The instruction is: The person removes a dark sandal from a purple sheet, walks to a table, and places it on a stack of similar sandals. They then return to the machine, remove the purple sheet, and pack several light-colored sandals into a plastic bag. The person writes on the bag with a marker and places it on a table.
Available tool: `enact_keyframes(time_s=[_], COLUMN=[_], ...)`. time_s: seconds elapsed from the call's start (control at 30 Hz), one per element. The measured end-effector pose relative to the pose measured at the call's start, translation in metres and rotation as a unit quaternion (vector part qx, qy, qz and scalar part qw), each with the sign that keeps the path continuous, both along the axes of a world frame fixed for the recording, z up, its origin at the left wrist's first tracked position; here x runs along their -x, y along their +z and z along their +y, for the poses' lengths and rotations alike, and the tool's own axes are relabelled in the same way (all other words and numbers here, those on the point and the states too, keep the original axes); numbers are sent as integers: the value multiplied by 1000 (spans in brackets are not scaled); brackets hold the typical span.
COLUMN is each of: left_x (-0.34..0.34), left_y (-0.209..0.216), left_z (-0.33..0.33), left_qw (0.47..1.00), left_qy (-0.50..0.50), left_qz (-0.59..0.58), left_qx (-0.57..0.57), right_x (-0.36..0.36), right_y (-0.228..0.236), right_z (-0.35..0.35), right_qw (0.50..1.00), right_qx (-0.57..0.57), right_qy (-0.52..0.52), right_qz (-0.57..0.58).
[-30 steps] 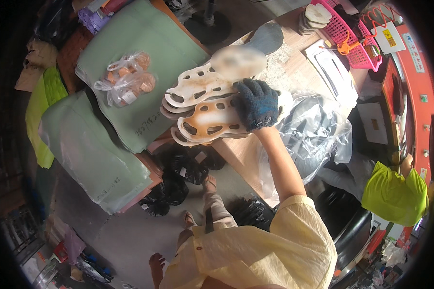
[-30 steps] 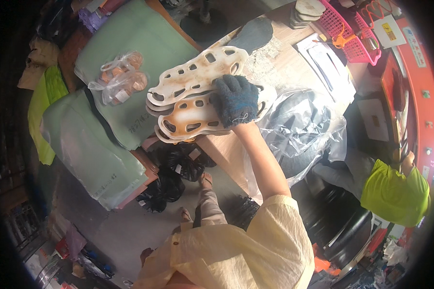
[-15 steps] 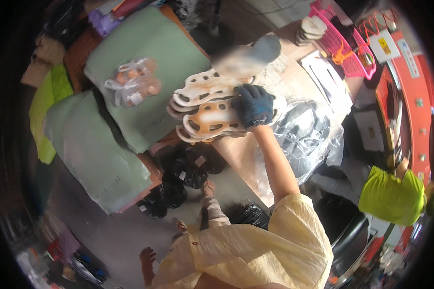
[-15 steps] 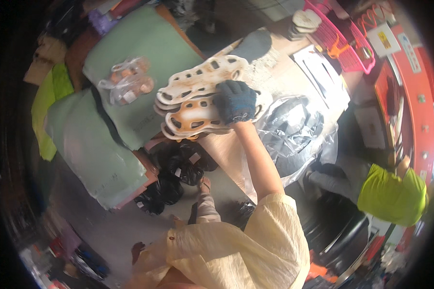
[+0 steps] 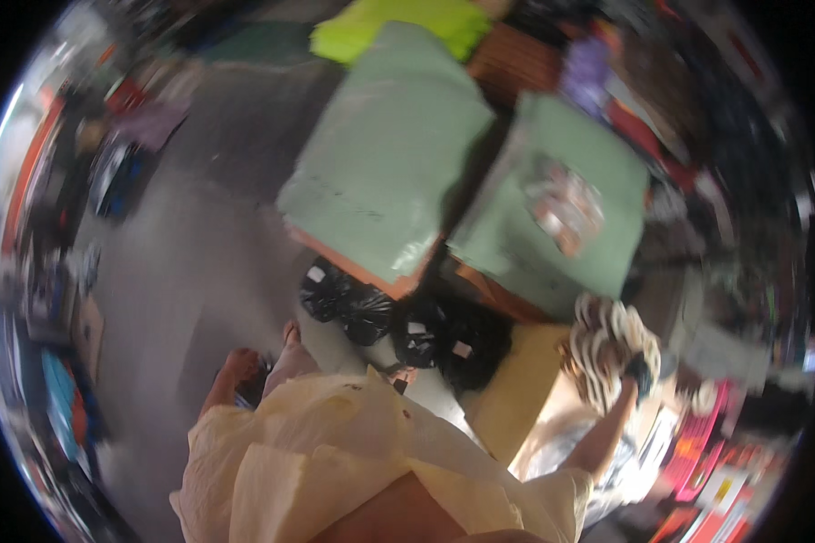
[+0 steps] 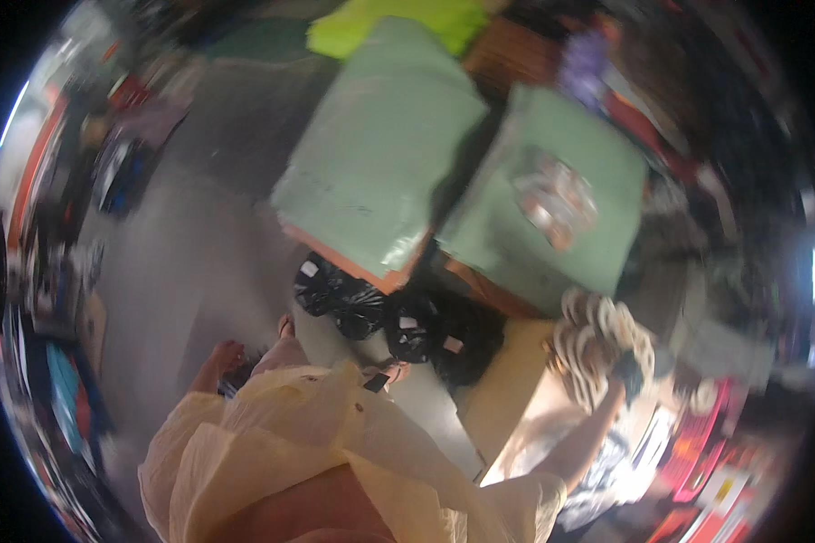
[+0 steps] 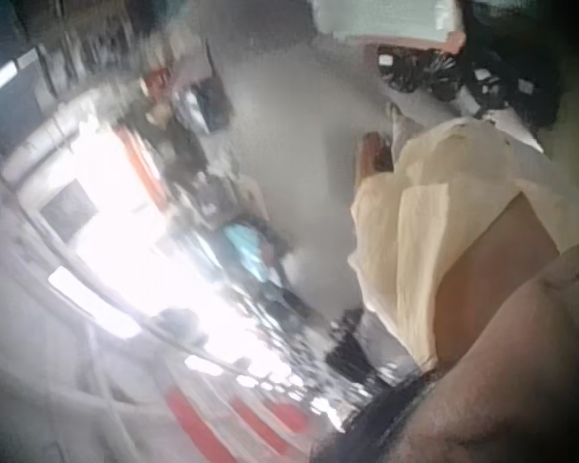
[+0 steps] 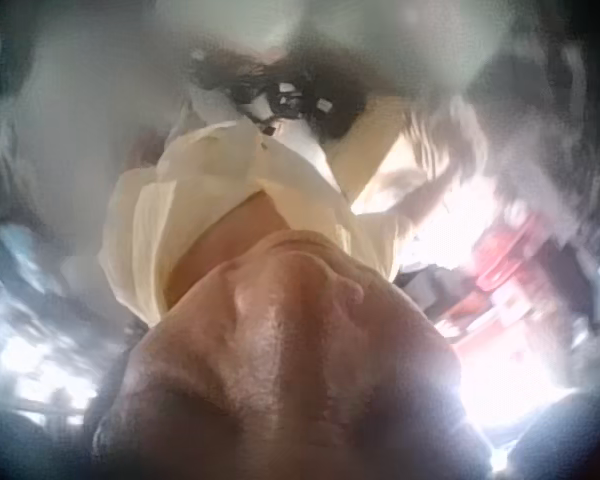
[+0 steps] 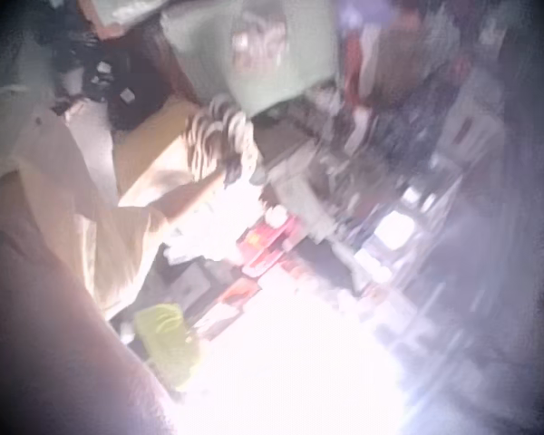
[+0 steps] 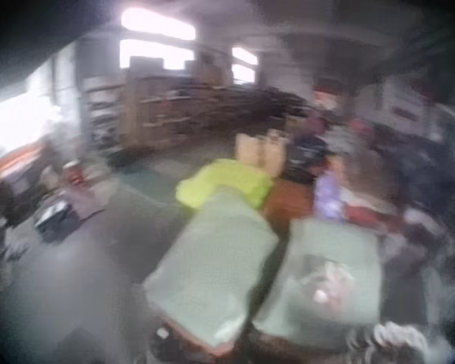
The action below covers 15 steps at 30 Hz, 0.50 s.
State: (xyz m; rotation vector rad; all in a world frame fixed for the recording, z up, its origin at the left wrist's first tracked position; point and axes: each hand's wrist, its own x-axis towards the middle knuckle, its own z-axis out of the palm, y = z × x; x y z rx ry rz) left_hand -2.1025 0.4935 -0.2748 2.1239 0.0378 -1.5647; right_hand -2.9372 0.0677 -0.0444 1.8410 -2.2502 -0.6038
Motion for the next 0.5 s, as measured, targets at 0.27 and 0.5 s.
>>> enact_keyframes(time_s=[0.27,0.5], left_x=[-136,-265], left_y=[-7,-14], left_z=[131,230], left_qw=[974,862], left_qy=[222,496], left_qz=[-34,-100], left_qx=[13,-20], right_x=[-293,-726], right_y=[-133,-233], right_z=[21,42], right_qw=[989,875], right_qx=[99,-335], right_qy=[78,321], right_qz=[-77,-135])
